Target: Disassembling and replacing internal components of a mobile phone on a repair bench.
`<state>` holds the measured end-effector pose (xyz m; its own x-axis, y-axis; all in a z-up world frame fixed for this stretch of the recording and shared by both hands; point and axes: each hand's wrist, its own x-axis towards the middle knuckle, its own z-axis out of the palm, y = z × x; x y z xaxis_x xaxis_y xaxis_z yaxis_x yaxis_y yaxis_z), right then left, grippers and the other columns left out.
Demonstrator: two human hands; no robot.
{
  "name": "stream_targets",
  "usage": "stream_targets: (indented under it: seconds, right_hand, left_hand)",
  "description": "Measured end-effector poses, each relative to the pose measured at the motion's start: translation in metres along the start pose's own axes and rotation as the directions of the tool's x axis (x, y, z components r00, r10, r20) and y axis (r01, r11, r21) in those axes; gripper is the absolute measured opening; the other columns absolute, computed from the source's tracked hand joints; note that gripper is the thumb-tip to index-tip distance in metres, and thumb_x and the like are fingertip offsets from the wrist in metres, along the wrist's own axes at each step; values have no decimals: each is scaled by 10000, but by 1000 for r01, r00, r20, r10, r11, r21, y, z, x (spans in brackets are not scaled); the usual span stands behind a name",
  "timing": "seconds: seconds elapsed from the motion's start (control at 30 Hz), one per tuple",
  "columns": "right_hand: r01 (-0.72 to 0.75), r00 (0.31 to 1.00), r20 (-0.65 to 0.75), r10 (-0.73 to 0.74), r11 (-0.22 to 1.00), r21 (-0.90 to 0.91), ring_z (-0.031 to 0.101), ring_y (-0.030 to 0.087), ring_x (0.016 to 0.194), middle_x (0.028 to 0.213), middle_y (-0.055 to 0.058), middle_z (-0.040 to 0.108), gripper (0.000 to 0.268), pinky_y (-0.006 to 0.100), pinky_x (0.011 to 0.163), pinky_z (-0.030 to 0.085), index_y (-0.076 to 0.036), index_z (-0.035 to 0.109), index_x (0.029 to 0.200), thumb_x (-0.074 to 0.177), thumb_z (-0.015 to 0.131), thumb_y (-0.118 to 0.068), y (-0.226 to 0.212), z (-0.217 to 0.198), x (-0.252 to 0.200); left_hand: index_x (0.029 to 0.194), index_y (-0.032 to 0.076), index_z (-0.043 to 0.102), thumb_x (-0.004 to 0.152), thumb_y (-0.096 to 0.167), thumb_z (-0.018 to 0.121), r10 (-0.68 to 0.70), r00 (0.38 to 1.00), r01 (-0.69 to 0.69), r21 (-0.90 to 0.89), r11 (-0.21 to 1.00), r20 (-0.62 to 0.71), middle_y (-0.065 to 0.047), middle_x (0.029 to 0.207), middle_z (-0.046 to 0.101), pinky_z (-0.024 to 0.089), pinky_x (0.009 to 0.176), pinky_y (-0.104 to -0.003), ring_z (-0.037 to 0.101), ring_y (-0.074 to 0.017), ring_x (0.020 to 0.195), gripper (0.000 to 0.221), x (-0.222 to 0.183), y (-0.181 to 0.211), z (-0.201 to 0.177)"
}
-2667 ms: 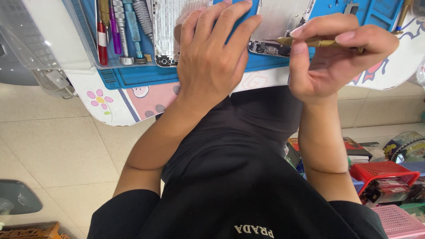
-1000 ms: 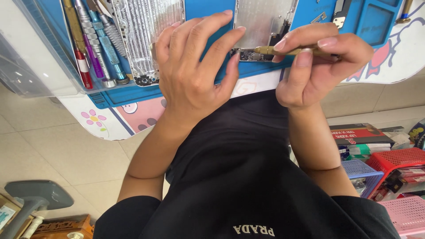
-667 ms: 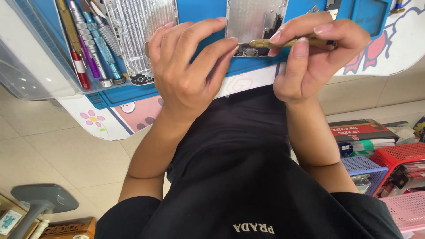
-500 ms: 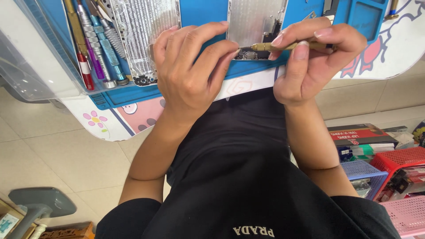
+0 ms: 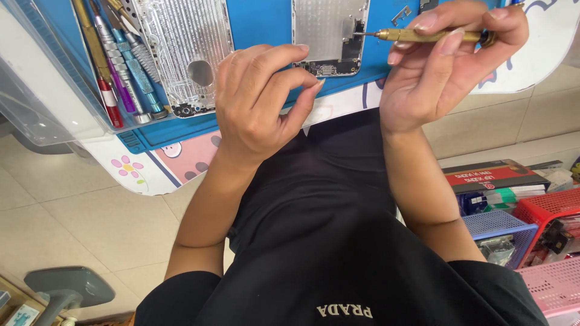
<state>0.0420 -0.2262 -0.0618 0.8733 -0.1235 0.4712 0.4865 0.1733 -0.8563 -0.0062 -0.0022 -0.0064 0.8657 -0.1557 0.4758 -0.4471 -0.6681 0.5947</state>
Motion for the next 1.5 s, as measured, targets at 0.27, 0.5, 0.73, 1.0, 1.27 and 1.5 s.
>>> stream_targets:
  seconds: [0.27,0.5,0.73,1.0,1.27,1.5]
  right_hand:
    - [-2,999,34,5,996,-86,523,175,622,1070,172,613,274,254,510,481,-153,313,1391,1153,409,-56,-20,-27,2]
    - [-42,999,-41,35,979,-198,526,211,663,1081,197,615,278,287,545,477,-132,296,1416,1191,447,-70,-14,-55,2]
    - [-37,999,-17,34,971,-238,477,183,633,1082,177,610,224,261,551,479,-143,321,1364,1184,450,-109,-13,-46,1]
    - [10,1000,11,-8,981,-192,525,191,648,1050,184,605,203,262,547,484,-135,316,1326,1157,407,-69,-16,-44,9]
    - [-26,1000,-17,24,986,-163,531,189,662,1051,186,615,209,256,550,484,-134,322,1327,1159,423,-60,-16,-46,7]
    - [13,1000,13,-11,987,-160,536,177,655,1055,192,612,194,244,559,491,-119,317,1301,1143,412,-58,-17,-46,10]
  left_hand:
    - [978,111,723,941,133,902,95,995,-95,-19,995,7,-10,1185,674,474,939,-376,638,-214,1077,184,0,2,-2]
    - [956,119,723,915,119,918,112,994,-111,-15,994,18,-6,1180,683,490,917,-368,643,-210,1053,199,1,2,2]
    - [939,112,743,878,96,929,98,994,-98,-8,995,46,-8,1151,687,493,884,-370,652,-218,1030,196,7,6,3]
    - [980,105,764,878,78,915,92,994,-94,15,995,66,-30,1147,685,501,911,-370,650,-236,1048,184,11,12,5]
    - [1004,114,768,902,116,913,90,991,-90,-5,996,99,-16,1249,676,464,994,-378,614,-239,1158,177,31,27,33]
    - [1049,109,764,954,124,843,72,989,-84,86,993,130,-6,1396,618,411,1049,-373,565,-232,1257,125,40,27,53]
